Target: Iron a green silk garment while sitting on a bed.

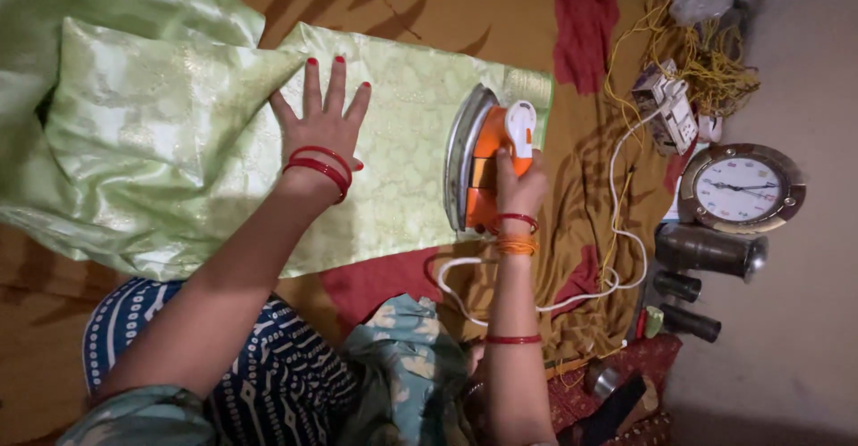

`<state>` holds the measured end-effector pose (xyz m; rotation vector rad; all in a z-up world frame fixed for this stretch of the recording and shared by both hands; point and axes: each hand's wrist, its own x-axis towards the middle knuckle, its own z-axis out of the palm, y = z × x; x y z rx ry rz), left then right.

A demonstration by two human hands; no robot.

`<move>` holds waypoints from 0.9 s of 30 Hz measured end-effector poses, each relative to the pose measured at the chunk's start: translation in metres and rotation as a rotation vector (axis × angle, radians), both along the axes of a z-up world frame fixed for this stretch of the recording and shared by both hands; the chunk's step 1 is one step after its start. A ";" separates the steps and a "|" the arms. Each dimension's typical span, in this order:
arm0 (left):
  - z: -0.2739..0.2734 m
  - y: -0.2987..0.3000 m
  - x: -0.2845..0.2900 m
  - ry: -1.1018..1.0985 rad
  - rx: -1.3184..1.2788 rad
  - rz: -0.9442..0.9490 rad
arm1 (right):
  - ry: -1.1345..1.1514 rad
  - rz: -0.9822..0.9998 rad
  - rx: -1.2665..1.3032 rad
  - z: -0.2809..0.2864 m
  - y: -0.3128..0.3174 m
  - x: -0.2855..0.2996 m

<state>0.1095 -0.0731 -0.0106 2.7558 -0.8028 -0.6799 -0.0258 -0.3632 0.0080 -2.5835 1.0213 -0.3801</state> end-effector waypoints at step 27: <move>0.000 -0.001 0.000 0.028 -0.055 0.017 | -0.104 -0.072 0.088 -0.009 -0.090 -0.031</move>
